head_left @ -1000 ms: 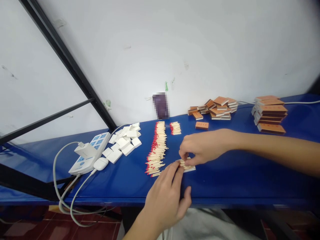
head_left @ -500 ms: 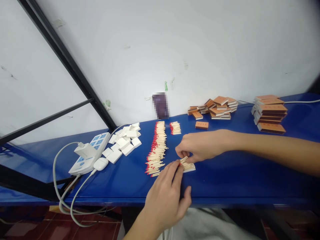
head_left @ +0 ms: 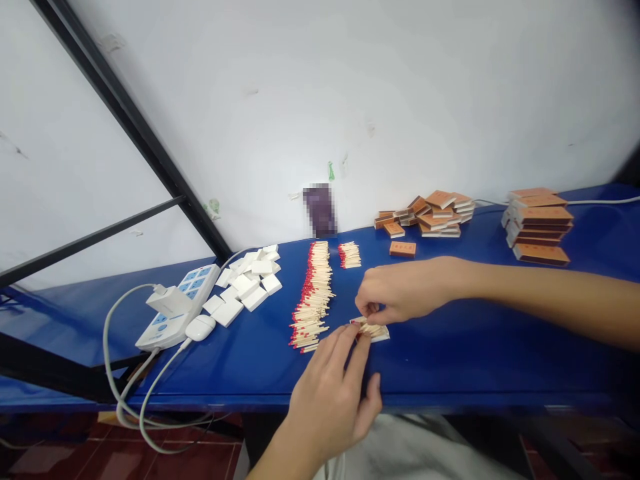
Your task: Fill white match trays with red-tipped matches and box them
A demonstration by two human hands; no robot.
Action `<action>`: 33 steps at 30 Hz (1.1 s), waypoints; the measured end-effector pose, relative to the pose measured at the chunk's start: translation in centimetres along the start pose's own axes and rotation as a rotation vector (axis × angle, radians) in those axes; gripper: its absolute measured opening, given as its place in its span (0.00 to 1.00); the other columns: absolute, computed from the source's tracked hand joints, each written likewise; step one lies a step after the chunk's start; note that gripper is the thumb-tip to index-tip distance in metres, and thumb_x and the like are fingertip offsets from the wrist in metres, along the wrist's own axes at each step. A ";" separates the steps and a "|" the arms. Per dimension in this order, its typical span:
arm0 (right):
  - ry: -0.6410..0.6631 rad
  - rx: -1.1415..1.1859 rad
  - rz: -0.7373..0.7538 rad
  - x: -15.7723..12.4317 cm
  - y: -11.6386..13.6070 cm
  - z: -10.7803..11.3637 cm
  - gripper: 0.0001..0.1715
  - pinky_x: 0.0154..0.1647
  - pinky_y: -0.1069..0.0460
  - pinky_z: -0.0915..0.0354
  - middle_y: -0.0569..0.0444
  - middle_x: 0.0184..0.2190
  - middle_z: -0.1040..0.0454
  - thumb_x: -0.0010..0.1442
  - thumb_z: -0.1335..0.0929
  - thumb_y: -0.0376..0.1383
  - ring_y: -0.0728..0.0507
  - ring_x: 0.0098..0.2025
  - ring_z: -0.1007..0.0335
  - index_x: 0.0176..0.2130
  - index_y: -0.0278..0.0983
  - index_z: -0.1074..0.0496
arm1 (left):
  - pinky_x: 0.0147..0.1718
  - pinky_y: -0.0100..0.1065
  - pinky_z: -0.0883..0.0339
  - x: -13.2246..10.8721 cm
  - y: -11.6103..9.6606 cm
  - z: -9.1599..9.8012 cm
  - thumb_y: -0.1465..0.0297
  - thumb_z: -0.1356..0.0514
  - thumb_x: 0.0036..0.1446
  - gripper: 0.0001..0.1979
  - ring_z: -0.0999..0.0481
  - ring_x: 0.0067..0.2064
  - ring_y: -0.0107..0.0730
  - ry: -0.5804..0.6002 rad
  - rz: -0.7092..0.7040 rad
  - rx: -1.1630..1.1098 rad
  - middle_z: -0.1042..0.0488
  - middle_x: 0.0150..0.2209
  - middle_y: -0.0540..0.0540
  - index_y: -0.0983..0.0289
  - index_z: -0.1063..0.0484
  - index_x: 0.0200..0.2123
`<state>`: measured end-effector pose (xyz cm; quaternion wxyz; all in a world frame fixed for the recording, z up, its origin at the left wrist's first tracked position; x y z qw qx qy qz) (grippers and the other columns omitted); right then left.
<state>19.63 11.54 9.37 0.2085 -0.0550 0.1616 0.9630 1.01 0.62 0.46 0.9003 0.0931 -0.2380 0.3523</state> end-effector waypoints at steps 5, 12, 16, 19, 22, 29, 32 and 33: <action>0.039 0.031 0.017 0.1 -0.1 0.1 0.11 0.30 0.53 0.44 0.50 0.31 0.22 0.61 0.36 0.33 0.47 0.30 0.32 0.35 0.33 0.23 | 0.55 0.49 0.31 0.1 0.0 0.1 0.71 0.48 0.64 0.22 0.33 0.59 0.50 -0.024 -0.008 -0.005 0.34 0.58 0.69 0.73 0.38 0.60; 0.039 0.065 -0.046 0.2 0.0 0.6 0.08 0.31 0.54 0.42 0.51 0.34 0.23 0.59 0.33 0.33 0.47 0.35 0.31 0.39 0.34 0.25 | 0.54 0.50 0.32 0.2 -0.1 0.2 0.71 0.48 0.64 0.21 0.32 0.58 0.51 -0.027 -0.016 -0.005 0.32 0.56 0.68 0.74 0.36 0.58; 0.050 0.064 -0.039 0.2 -0.1 0.7 0.07 0.32 0.54 0.42 0.52 0.34 0.23 0.59 0.33 0.34 0.47 0.34 0.31 0.38 0.34 0.26 | 0.58 0.51 0.35 0.3 -0.1 0.1 0.72 0.49 0.64 0.20 0.31 0.57 0.49 -0.050 -0.009 0.001 0.30 0.55 0.67 0.73 0.34 0.57; 0.058 0.086 -0.023 0.2 -0.3 0.5 0.09 0.31 0.54 0.42 0.52 0.33 0.23 0.61 0.34 0.36 0.47 0.33 0.31 0.38 0.34 0.26 | 0.58 0.48 0.34 0.2 -0.1 0.0 0.72 0.48 0.63 0.21 0.31 0.57 0.47 -0.075 -0.006 0.011 0.31 0.56 0.67 0.73 0.34 0.57; 0.061 0.079 -0.024 0.3 -0.5 0.3 0.08 0.31 0.54 0.44 0.53 0.32 0.24 0.60 0.33 0.36 0.47 0.32 0.32 0.38 0.34 0.26 | 0.57 0.46 0.33 0.1 -0.1 -0.1 0.72 0.48 0.63 0.21 0.31 0.57 0.46 -0.079 -0.016 0.024 0.31 0.56 0.67 0.73 0.34 0.57; 0.089 0.071 -0.027 0.4 -0.5 0.2 0.10 0.31 0.54 0.45 0.53 0.32 0.25 0.60 0.32 0.38 0.47 0.33 0.34 0.39 0.34 0.26 | 0.55 0.46 0.30 0.0 0.0 -0.1 0.72 0.49 0.63 0.22 0.30 0.57 0.47 -0.058 -0.023 0.044 0.32 0.57 0.67 0.74 0.35 0.58; 0.088 0.059 -0.015 0.4 -0.6 0.2 0.11 0.31 0.54 0.45 0.53 0.33 0.26 0.59 0.32 0.39 0.47 0.33 0.34 0.39 0.34 0.26 | 0.54 0.45 0.29 0.0 0.0 -0.1 0.72 0.49 0.64 0.22 0.32 0.60 0.49 -0.032 -0.025 0.031 0.34 0.59 0.68 0.75 0.36 0.59; 0.089 0.058 -0.010 0.4 -0.6 0.2 0.12 0.31 0.54 0.45 0.53 0.32 0.26 0.59 0.32 0.40 0.47 0.32 0.34 0.39 0.34 0.26 | 0.54 0.45 0.30 0.0 0.1 -0.1 0.72 0.49 0.64 0.23 0.33 0.61 0.49 -0.022 -0.029 0.032 0.34 0.60 0.68 0.75 0.37 0.59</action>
Point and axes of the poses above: each hand's wrist, its own x-axis towards the middle knuckle, its own z-axis out of the back of the hand, y = z × x, the point moved 1 cm from there along x, towards the middle knuckle
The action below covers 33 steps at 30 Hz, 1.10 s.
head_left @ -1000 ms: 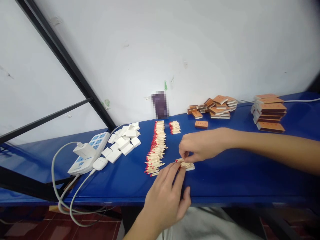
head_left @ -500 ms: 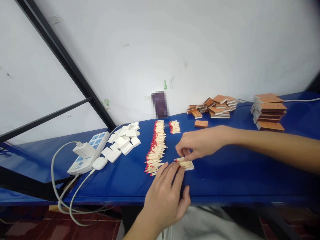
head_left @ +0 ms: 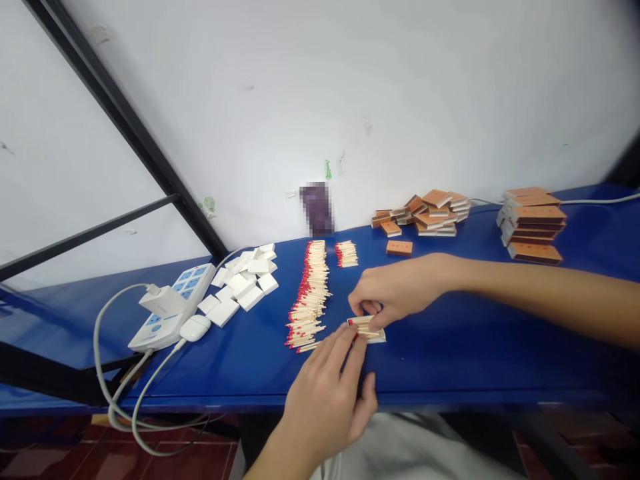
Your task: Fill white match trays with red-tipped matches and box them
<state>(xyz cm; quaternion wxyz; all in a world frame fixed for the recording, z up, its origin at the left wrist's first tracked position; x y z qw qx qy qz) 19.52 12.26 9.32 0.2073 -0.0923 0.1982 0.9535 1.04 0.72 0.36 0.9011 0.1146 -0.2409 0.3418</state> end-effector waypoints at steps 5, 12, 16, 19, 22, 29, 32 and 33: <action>0.003 0.004 0.006 0.0 -0.2 -0.1 0.15 0.30 0.53 0.44 0.52 0.32 0.26 0.61 0.33 0.43 0.47 0.32 0.34 0.39 0.33 0.26 | 0.56 0.47 0.31 0.0 0.1 0.0 0.72 0.50 0.64 0.24 0.36 0.63 0.49 0.052 -0.024 0.032 0.36 0.61 0.67 0.76 0.39 0.61; 0.016 0.027 0.008 0.0 -0.2 -0.1 0.16 0.29 0.54 0.45 0.52 0.30 0.26 0.61 0.33 0.43 0.48 0.30 0.35 0.38 0.33 0.25 | 0.55 0.47 0.31 0.0 0.1 -0.1 0.71 0.50 0.65 0.24 0.37 0.63 0.49 0.047 -0.029 0.037 0.35 0.61 0.67 0.76 0.39 0.61; 0.009 0.013 -0.012 0.0 -0.3 -0.2 0.11 0.29 0.54 0.46 0.53 0.30 0.26 0.60 0.33 0.38 0.48 0.30 0.36 0.39 0.33 0.25 | 0.54 0.47 0.30 0.0 0.1 0.0 0.71 0.50 0.65 0.23 0.35 0.62 0.49 0.021 -0.027 0.039 0.34 0.60 0.67 0.75 0.37 0.60; 0.002 0.006 0.003 0.0 -0.3 -0.3 0.12 0.29 0.54 0.46 0.53 0.30 0.26 0.61 0.34 0.39 0.48 0.29 0.36 0.38 0.33 0.25 | 0.54 0.47 0.30 0.0 0.1 0.0 0.70 0.50 0.66 0.23 0.34 0.61 0.49 0.023 -0.029 0.045 0.34 0.60 0.66 0.75 0.37 0.60; -0.004 0.001 0.013 0.0 -0.4 -0.4 0.12 0.29 0.53 0.46 0.53 0.28 0.27 0.61 0.34 0.39 0.48 0.28 0.37 0.37 0.33 0.25 | 0.54 0.47 0.30 0.0 0.1 0.0 0.70 0.51 0.66 0.24 0.35 0.62 0.49 0.046 -0.033 0.060 0.35 0.61 0.66 0.75 0.39 0.61; -0.003 0.010 -0.028 0.0 -0.1 -0.3 0.10 0.29 0.53 0.46 0.54 0.29 0.26 0.58 0.31 0.37 0.48 0.29 0.36 0.38 0.35 0.24 | 0.55 0.48 0.32 0.1 0.0 0.1 0.70 0.50 0.66 0.23 0.37 0.63 0.51 0.034 -0.016 0.044 0.37 0.62 0.67 0.75 0.39 0.62; -0.014 0.020 -0.040 -0.3 -0.3 0.2 0.11 0.30 0.53 0.44 0.54 0.30 0.25 0.60 0.32 0.40 0.47 0.30 0.34 0.39 0.36 0.24 | 0.55 0.48 0.32 0.0 0.0 0.3 0.70 0.49 0.66 0.23 0.36 0.61 0.53 0.007 -0.001 0.025 0.38 0.61 0.68 0.74 0.38 0.61; -0.033 0.010 -0.048 -0.4 -0.6 0.5 0.11 0.30 0.53 0.44 0.53 0.30 0.25 0.61 0.33 0.40 0.47 0.31 0.33 0.38 0.36 0.24 | 0.54 0.48 0.32 0.0 -0.1 0.3 0.70 0.49 0.66 0.23 0.36 0.60 0.53 0.001 0.002 0.019 0.38 0.61 0.69 0.74 0.38 0.61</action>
Point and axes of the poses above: each hand's wrist, its own x-axis towards the middle knuckle, its own z-axis out of the back of the hand, y = z × x, the point moved 1 cm from there along x, towards the middle knuckle
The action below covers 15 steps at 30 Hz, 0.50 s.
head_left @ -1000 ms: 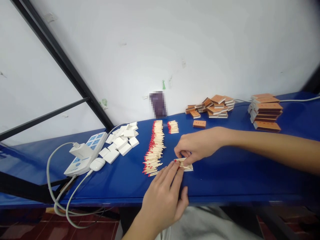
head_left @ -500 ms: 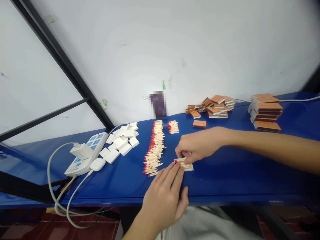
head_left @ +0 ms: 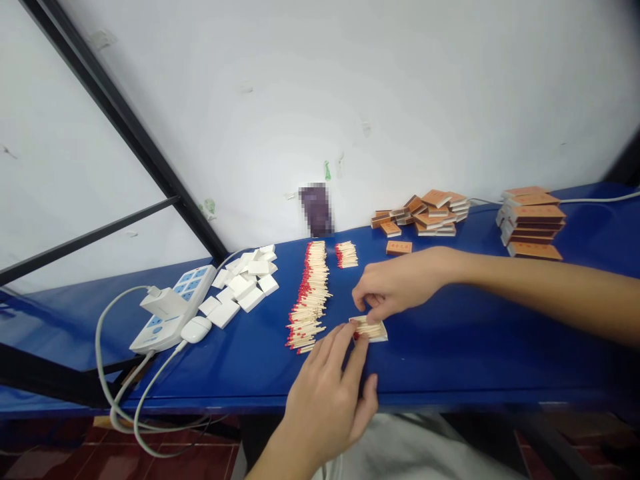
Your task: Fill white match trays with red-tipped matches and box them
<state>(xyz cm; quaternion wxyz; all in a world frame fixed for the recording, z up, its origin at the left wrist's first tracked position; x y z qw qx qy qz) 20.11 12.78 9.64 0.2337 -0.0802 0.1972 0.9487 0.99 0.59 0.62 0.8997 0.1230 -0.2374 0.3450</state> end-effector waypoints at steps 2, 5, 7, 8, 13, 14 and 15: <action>-0.071 -0.053 -0.038 0.1 -0.9 0.4 0.11 0.31 0.53 0.44 0.52 0.30 0.25 0.62 0.34 0.41 0.46 0.32 0.32 0.36 0.37 0.25 | 0.54 0.48 0.32 0.0 0.0 0.0 0.71 0.49 0.66 0.22 0.35 0.59 0.53 -0.012 0.006 -0.007 0.38 0.60 0.69 0.73 0.38 0.61; -0.247 -0.202 -0.178 0.8 -3.3 0.4 0.10 0.30 0.52 0.46 0.50 0.30 0.26 0.62 0.35 0.39 0.45 0.31 0.34 0.35 0.36 0.27 | 0.48 0.48 0.30 -0.1 -0.1 0.0 0.71 0.49 0.65 0.22 0.31 0.53 0.52 -0.043 0.023 -0.002 0.34 0.55 0.68 0.70 0.38 0.61; -0.372 -0.255 -0.242 1.6 -5.0 -0.2 0.11 0.29 0.52 0.47 0.49 0.31 0.27 0.61 0.35 0.40 0.43 0.31 0.34 0.41 0.36 0.29 | 0.41 0.45 0.28 -0.2 -0.2 -0.1 0.71 0.49 0.65 0.20 0.29 0.45 0.48 -0.080 0.036 0.004 0.31 0.46 0.65 0.69 0.36 0.58; -0.420 -0.251 -0.266 2.1 -5.8 -0.6 0.13 0.28 0.52 0.48 0.49 0.31 0.27 0.61 0.35 0.41 0.43 0.30 0.34 0.43 0.36 0.31 | 0.37 0.44 0.29 -0.2 -0.2 -0.2 0.71 0.49 0.65 0.17 0.28 0.40 0.46 -0.092 0.031 0.006 0.30 0.41 0.62 0.69 0.34 0.55; -0.606 -0.231 -0.375 3.9 -8.1 -3.2 0.16 0.27 0.52 0.50 0.50 0.30 0.26 0.62 0.38 0.39 0.43 0.29 0.33 0.48 0.36 0.35 | 0.27 0.39 0.36 -0.2 -0.5 -0.5 0.72 0.49 0.64 0.06 0.34 0.28 0.38 -0.040 -0.029 0.029 0.35 0.27 0.53 0.65 0.33 0.36; -0.616 -0.222 -0.382 4.0 -8.2 -3.6 0.16 0.28 0.52 0.49 0.50 0.31 0.25 0.62 0.38 0.39 0.43 0.29 0.32 0.49 0.36 0.35 | 0.27 0.38 0.38 -0.2 -0.5 -0.5 0.72 0.49 0.63 0.06 0.35 0.28 0.38 -0.036 -0.029 0.037 0.35 0.27 0.52 0.64 0.34 0.34; -0.626 -0.212 -0.386 4.1 -8.2 -3.9 0.18 0.28 0.52 0.49 0.50 0.31 0.25 0.62 0.38 0.38 0.43 0.30 0.31 0.51 0.36 0.35 | 0.26 0.38 0.39 -0.1 -0.5 -0.5 0.72 0.49 0.63 0.07 0.35 0.28 0.37 -0.035 -0.027 0.043 0.36 0.26 0.52 0.63 0.35 0.32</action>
Point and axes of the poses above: each hand's wrist, its own x-axis towards the middle knuckle, its own z-axis out of the back of the hand, y = z × x, the point moved 1 cm from there along x, towards the middle knuckle
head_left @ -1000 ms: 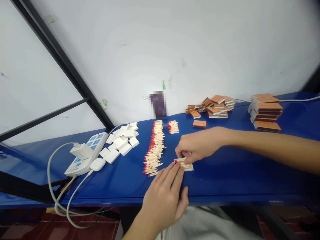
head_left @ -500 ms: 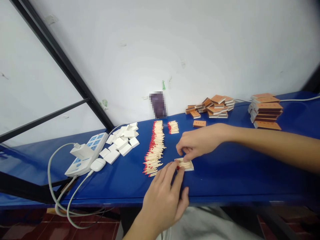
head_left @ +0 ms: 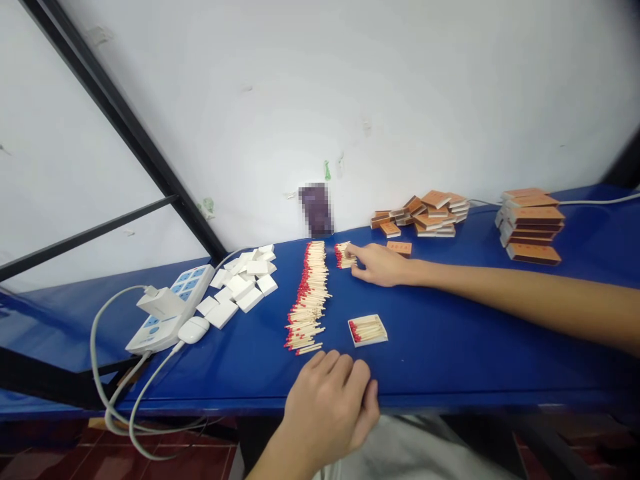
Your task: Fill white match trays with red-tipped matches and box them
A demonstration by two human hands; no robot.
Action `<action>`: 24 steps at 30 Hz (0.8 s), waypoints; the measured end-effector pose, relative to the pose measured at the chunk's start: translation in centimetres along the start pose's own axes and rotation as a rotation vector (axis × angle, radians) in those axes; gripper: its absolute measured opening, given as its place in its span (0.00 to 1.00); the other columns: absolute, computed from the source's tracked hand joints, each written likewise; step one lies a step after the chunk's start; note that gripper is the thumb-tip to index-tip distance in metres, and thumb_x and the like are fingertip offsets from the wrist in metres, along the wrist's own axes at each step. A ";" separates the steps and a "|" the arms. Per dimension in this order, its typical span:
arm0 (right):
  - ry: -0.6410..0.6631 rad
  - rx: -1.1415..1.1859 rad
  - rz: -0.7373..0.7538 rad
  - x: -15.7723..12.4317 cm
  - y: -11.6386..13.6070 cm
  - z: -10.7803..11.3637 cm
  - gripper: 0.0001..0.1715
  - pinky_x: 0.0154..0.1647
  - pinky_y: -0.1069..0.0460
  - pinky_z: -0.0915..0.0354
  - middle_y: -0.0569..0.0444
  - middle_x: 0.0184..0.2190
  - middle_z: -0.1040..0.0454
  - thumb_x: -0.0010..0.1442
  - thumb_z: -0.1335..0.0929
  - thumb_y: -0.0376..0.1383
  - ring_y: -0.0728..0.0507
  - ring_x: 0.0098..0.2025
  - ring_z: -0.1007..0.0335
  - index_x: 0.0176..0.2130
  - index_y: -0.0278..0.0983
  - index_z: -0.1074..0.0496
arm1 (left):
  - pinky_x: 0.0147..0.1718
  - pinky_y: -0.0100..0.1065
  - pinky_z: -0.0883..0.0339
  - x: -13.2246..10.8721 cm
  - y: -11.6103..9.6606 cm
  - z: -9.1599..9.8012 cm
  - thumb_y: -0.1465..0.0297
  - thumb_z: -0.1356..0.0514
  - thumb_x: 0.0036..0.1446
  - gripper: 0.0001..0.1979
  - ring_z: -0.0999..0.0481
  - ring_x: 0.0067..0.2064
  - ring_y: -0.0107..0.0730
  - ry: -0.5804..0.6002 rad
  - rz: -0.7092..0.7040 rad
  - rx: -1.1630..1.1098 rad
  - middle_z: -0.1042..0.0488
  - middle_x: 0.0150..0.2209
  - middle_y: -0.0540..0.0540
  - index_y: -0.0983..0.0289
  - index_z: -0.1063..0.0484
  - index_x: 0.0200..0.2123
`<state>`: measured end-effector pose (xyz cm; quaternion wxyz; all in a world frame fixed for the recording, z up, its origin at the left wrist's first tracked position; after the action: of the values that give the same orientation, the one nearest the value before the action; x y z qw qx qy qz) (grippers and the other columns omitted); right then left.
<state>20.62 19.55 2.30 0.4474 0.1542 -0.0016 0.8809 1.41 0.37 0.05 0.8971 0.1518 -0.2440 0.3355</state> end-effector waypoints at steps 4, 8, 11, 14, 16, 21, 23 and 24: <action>-0.043 0.041 0.004 -0.2 0.0 -0.6 0.19 0.35 0.52 0.42 0.47 0.40 0.22 0.61 0.37 0.36 0.40 0.39 0.27 0.52 0.36 0.34 | 0.27 0.38 0.41 0.0 0.0 0.0 0.73 0.49 0.63 0.08 0.36 0.28 0.37 -0.002 0.002 0.019 0.37 0.26 0.51 0.63 0.37 0.30; -0.058 0.092 0.013 0.1 -0.1 -0.8 0.17 0.43 0.51 0.38 0.46 0.46 0.23 0.60 0.36 0.35 0.39 0.46 0.27 0.49 0.36 0.29 | 0.27 0.37 0.42 0.0 -0.1 -0.1 0.73 0.49 0.62 0.08 0.36 0.28 0.36 -0.012 -0.005 0.032 0.38 0.25 0.51 0.62 0.37 0.29; -0.040 0.114 0.018 0.2 -0.2 -0.8 0.18 0.44 0.51 0.37 0.47 0.45 0.22 0.59 0.35 0.35 0.39 0.46 0.27 0.49 0.36 0.27 | 0.27 0.37 0.42 0.0 0.0 -0.1 0.73 0.50 0.62 0.08 0.36 0.28 0.36 -0.024 -0.002 0.038 0.38 0.25 0.51 0.62 0.37 0.29; -0.027 0.131 0.036 0.2 -0.2 -0.7 0.19 0.44 0.51 0.37 0.47 0.45 0.21 0.60 0.36 0.35 0.40 0.45 0.26 0.49 0.36 0.25 | 0.28 0.37 0.41 0.0 0.0 -0.1 0.73 0.50 0.63 0.08 0.36 0.28 0.36 -0.020 0.001 0.040 0.38 0.25 0.51 0.62 0.37 0.29; -0.026 0.143 0.048 0.1 -0.2 -0.7 0.19 0.44 0.51 0.37 0.47 0.45 0.21 0.60 0.36 0.34 0.41 0.45 0.26 0.49 0.36 0.25 | 0.28 0.37 0.40 -0.1 0.0 -0.1 0.73 0.50 0.63 0.09 0.36 0.28 0.36 -0.014 -0.002 0.039 0.38 0.25 0.51 0.62 0.37 0.29; -0.016 0.142 0.052 0.2 -0.2 -0.7 0.15 0.41 0.52 0.39 0.50 0.41 0.21 0.59 0.36 0.33 0.42 0.41 0.27 0.44 0.37 0.24 | 0.28 0.38 0.39 -0.2 0.0 -0.2 0.73 0.50 0.63 0.08 0.36 0.28 0.36 -0.013 -0.005 0.033 0.37 0.26 0.51 0.63 0.37 0.30; -0.020 0.150 0.053 0.2 -0.2 -0.8 0.16 0.41 0.52 0.39 0.50 0.41 0.21 0.59 0.36 0.33 0.42 0.41 0.27 0.45 0.37 0.24 | 0.28 0.37 0.39 -0.2 0.0 -0.2 0.73 0.50 0.63 0.08 0.36 0.28 0.36 -0.013 0.000 0.030 0.37 0.26 0.51 0.63 0.37 0.30; -0.021 0.156 0.057 0.2 -0.2 -0.8 0.16 0.41 0.52 0.39 0.50 0.42 0.21 0.59 0.36 0.33 0.43 0.41 0.27 0.45 0.37 0.24 | 0.28 0.37 0.39 -0.2 0.0 -0.2 0.73 0.50 0.63 0.08 0.36 0.28 0.36 -0.011 0.001 0.029 0.37 0.26 0.51 0.62 0.37 0.30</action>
<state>20.51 19.93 1.57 0.4090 0.1977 0.0581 0.8890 1.35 0.39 -0.19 0.8933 0.1665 -0.2443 0.3386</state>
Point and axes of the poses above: each hand's wrist, its own x-axis towards the middle knuckle, its own z-axis out of the back of the hand, y = z × x, the point moved 1 cm from there along x, towards the middle knuckle
